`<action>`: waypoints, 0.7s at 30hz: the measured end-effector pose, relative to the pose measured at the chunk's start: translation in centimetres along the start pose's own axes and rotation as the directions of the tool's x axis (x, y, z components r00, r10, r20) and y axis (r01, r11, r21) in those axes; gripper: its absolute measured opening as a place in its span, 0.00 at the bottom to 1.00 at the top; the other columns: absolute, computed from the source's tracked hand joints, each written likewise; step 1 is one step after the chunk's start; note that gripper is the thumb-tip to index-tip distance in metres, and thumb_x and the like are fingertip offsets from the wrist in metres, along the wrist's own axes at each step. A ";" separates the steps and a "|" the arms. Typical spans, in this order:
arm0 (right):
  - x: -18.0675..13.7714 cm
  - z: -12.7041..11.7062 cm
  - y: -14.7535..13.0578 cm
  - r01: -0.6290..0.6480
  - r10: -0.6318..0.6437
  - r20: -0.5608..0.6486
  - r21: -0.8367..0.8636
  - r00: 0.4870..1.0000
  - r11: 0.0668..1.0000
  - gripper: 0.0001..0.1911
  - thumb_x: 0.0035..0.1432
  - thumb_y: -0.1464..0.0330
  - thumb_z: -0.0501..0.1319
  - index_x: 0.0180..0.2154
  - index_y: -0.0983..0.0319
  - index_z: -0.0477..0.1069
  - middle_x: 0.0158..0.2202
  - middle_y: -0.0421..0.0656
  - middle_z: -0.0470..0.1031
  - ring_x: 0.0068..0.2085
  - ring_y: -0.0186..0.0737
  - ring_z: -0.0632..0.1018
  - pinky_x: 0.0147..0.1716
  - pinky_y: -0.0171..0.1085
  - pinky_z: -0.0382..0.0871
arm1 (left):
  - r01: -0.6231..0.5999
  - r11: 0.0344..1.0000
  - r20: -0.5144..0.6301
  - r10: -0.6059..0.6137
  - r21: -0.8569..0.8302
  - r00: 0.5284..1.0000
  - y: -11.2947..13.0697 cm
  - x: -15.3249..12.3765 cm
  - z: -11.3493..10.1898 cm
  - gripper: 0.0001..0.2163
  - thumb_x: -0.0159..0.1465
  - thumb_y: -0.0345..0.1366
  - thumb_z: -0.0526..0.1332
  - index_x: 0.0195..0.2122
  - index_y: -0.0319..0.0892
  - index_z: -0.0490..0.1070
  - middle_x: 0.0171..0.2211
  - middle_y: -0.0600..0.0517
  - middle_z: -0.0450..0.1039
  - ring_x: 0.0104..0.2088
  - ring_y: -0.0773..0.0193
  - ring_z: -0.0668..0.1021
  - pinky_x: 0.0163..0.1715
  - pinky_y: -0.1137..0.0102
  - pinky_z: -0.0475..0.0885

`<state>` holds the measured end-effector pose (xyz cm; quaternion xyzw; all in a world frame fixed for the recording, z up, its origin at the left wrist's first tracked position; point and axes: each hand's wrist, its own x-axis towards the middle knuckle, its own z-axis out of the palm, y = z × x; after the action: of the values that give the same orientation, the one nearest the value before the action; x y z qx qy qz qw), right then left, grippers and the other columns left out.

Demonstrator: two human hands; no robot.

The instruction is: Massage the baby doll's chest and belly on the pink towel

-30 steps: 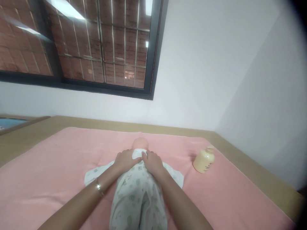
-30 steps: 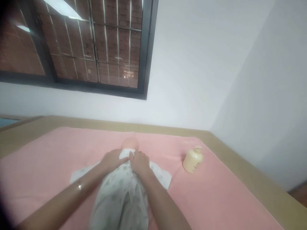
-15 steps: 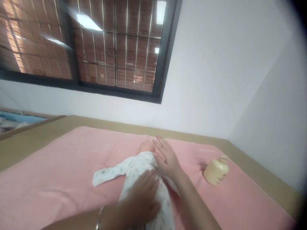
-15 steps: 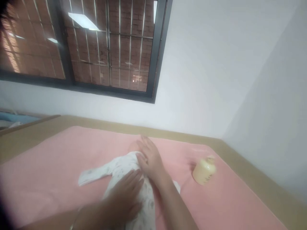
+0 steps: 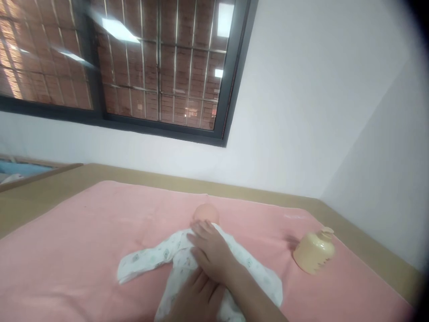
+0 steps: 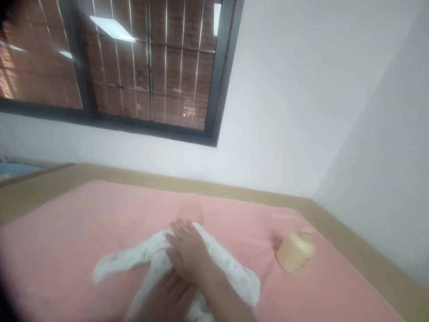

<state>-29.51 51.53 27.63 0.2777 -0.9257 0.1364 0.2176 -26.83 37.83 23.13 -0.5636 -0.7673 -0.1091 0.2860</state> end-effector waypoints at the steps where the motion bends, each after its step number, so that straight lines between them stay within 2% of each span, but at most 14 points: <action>1: -0.1 0.0 -0.1 -0.024 0.023 -0.027 -0.028 0.999 0.999 0.23 0.65 0.64 0.47 0.59 0.62 0.61 0.63 0.47 0.55 0.64 0.47 0.52 0.63 0.53 0.41 | 0.003 1.000 0.000 -0.003 -0.018 1.000 0.0 0.0 -0.2 0.24 0.65 0.51 0.51 0.50 0.36 0.68 0.46 0.41 0.72 0.50 0.46 0.71 0.52 0.50 0.65; 3: -0.2 -0.1 -0.2 -0.026 0.025 -0.021 -0.043 0.999 0.999 0.24 0.65 0.63 0.47 0.61 0.62 0.58 0.62 0.48 0.56 0.65 0.48 0.52 0.63 0.54 0.39 | -0.010 0.999 0.009 0.011 -0.044 1.000 0.1 0.0 -0.4 0.25 0.65 0.51 0.52 0.52 0.36 0.67 0.47 0.41 0.71 0.50 0.46 0.70 0.53 0.50 0.64; 6: -0.2 -0.3 -0.4 -0.010 0.009 0.081 0.010 0.997 1.000 0.19 0.66 0.66 0.46 0.56 0.57 0.64 0.57 0.41 0.65 0.62 0.39 0.59 0.64 0.48 0.40 | -0.019 0.997 0.003 0.019 -0.075 1.000 0.1 0.0 -0.2 0.23 0.65 0.48 0.51 0.53 0.35 0.66 0.49 0.42 0.70 0.52 0.46 0.69 0.55 0.47 0.59; 7: -0.3 -0.3 -0.3 -0.026 0.025 0.084 0.009 0.996 1.000 0.20 0.66 0.66 0.46 0.56 0.57 0.63 0.58 0.41 0.64 0.62 0.39 0.58 0.64 0.47 0.41 | -0.010 0.996 -0.019 0.008 -0.083 1.000 0.2 0.0 0.0 0.23 0.65 0.47 0.50 0.53 0.36 0.66 0.49 0.41 0.70 0.52 0.45 0.69 0.56 0.46 0.58; 10: -0.5 -0.2 -0.2 -0.068 0.071 0.063 -0.041 0.995 0.997 0.26 0.65 0.63 0.47 0.62 0.64 0.55 0.65 0.47 0.50 0.65 0.46 0.49 0.64 0.52 0.40 | -0.006 0.995 -0.113 -0.005 -0.097 0.994 0.4 0.0 0.6 0.22 0.66 0.47 0.47 0.51 0.36 0.67 0.46 0.41 0.72 0.51 0.45 0.69 0.56 0.44 0.56; 12: -0.7 -0.1 -0.2 -0.056 0.059 0.107 -0.037 0.993 0.998 0.25 0.66 0.61 0.46 0.62 0.62 0.56 0.65 0.46 0.51 0.65 0.45 0.50 0.64 0.52 0.41 | -0.015 0.996 -0.099 0.005 -0.093 0.995 0.4 0.1 0.2 0.22 0.66 0.46 0.48 0.52 0.36 0.67 0.47 0.41 0.71 0.52 0.46 0.69 0.56 0.46 0.56; 14: -0.8 -0.3 -0.1 -0.044 0.047 0.124 -0.028 0.991 0.999 0.24 0.67 0.60 0.45 0.60 0.61 0.59 0.63 0.45 0.55 0.64 0.43 0.53 0.64 0.50 0.43 | -0.024 0.996 -0.038 0.020 -0.090 0.999 0.3 0.2 -0.7 0.22 0.65 0.46 0.51 0.53 0.36 0.66 0.49 0.42 0.70 0.52 0.48 0.69 0.57 0.47 0.57; 17: -0.8 -0.8 0.4 -0.007 0.006 -0.014 -0.088 1.000 0.996 0.28 0.66 0.59 0.47 0.62 0.66 0.54 0.66 0.49 0.46 0.66 0.49 0.46 0.64 0.54 0.41 | -0.055 0.995 -0.013 0.054 -0.088 0.998 0.0 0.4 -1.6 0.23 0.64 0.47 0.54 0.54 0.34 0.65 0.50 0.42 0.69 0.52 0.47 0.68 0.57 0.48 0.59; 19: -0.7 -1.3 0.8 0.028 -0.034 -0.058 -0.106 0.998 0.994 0.31 0.65 0.58 0.47 0.64 0.68 0.50 0.66 0.50 0.42 0.66 0.50 0.43 0.63 0.56 0.40 | -0.073 0.995 -0.041 0.070 -0.066 0.997 0.0 0.2 -1.1 0.24 0.63 0.48 0.54 0.52 0.33 0.66 0.50 0.41 0.69 0.52 0.46 0.68 0.55 0.50 0.61; 21: -0.8 -1.9 1.1 0.059 -0.056 0.057 -0.066 0.997 0.996 0.32 0.65 0.58 0.47 0.65 0.65 0.48 0.66 0.47 0.45 0.66 0.47 0.45 0.64 0.53 0.42 | -0.051 0.998 -0.121 0.048 -0.022 0.992 0.2 -0.1 0.1 0.20 0.64 0.46 0.54 0.48 0.35 0.68 0.47 0.42 0.71 0.50 0.48 0.70 0.52 0.52 0.64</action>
<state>-28.91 53.50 28.70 0.3004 -0.9271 0.0907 0.2051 -26.67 37.90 22.99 -0.5785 -0.7329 -0.1451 0.3273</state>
